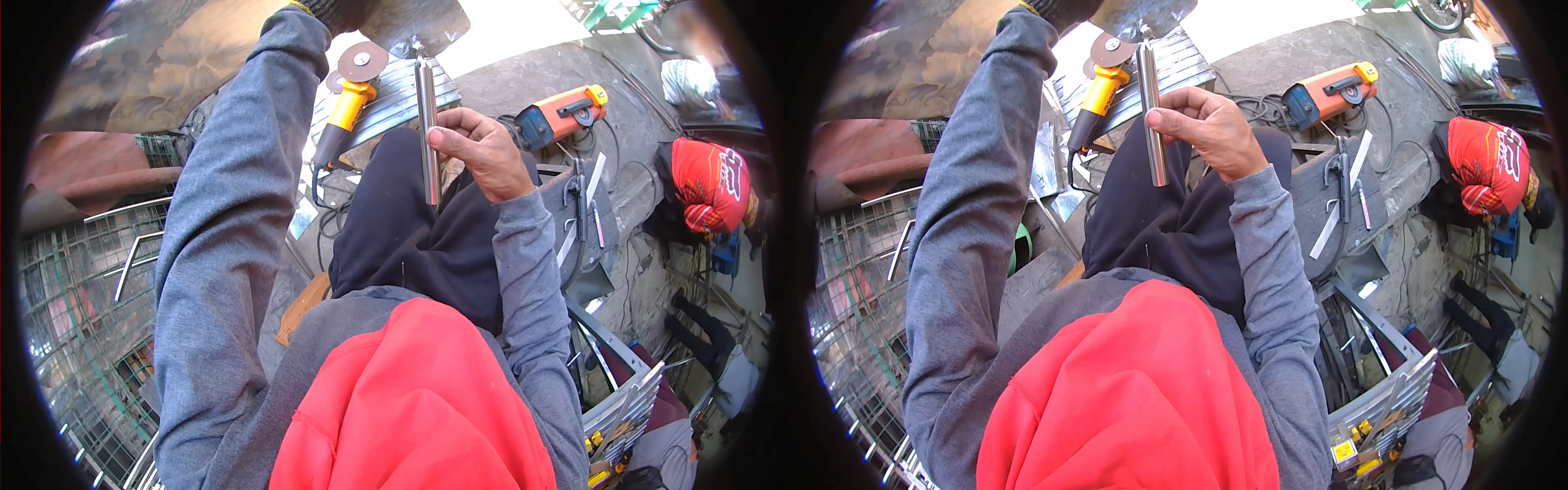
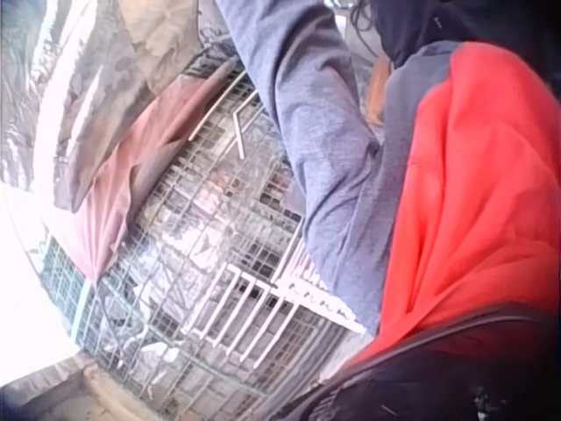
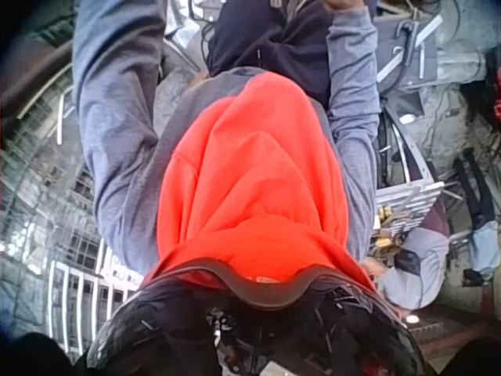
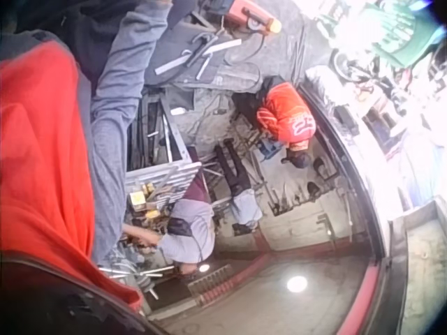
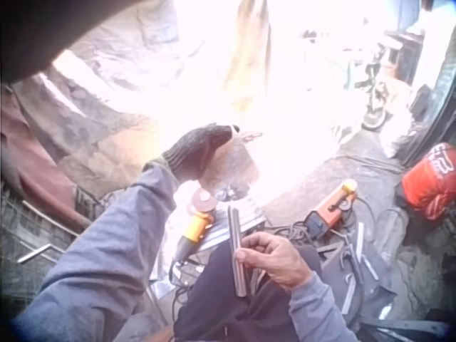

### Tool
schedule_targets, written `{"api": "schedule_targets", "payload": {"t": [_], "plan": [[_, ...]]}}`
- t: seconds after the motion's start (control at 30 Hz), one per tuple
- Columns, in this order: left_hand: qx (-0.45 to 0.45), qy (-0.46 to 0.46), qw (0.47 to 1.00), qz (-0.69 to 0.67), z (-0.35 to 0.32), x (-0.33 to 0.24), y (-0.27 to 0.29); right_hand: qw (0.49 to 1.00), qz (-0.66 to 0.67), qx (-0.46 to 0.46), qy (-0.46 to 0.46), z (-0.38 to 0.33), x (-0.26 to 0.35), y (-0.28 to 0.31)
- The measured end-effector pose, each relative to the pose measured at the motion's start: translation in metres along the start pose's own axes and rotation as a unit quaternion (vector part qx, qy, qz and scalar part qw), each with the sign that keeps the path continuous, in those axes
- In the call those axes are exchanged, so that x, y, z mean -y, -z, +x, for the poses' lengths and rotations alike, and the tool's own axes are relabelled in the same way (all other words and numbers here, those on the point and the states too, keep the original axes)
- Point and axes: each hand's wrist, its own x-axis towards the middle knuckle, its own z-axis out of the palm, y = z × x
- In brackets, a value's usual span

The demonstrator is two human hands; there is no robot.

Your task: The recorder is assembling and welding metal pieces, including a flat triangular plate and a pipe section.

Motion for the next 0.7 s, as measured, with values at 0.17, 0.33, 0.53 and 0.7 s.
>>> {"api": "schedule_targets", "payload": {"t": [0.17,0.33,0.53,0.7], "plan": [[0.027,0.021,0.998,-0.046,0.003,0.004,0.004,1.000,0.006,0.000,0.005,-0.001,0.000,-0.001],[0.025,0.045,0.997,-0.050,-0.001,0.001,-0.001,1.000,0.009,0.004,0.005,-0.002,0.001,-0.002],[-0.005,0.031,0.999,-0.011,-0.005,0.003,-0.014,1.000,-0.005,-0.004,0.007,-0.003,0.002,0.000],[-0.031,0.024,0.999,0.022,-0.006,0.003,-0.021,0.996,-0.084,-0.016,-0.009,0.002,0.006,0.004]]}}
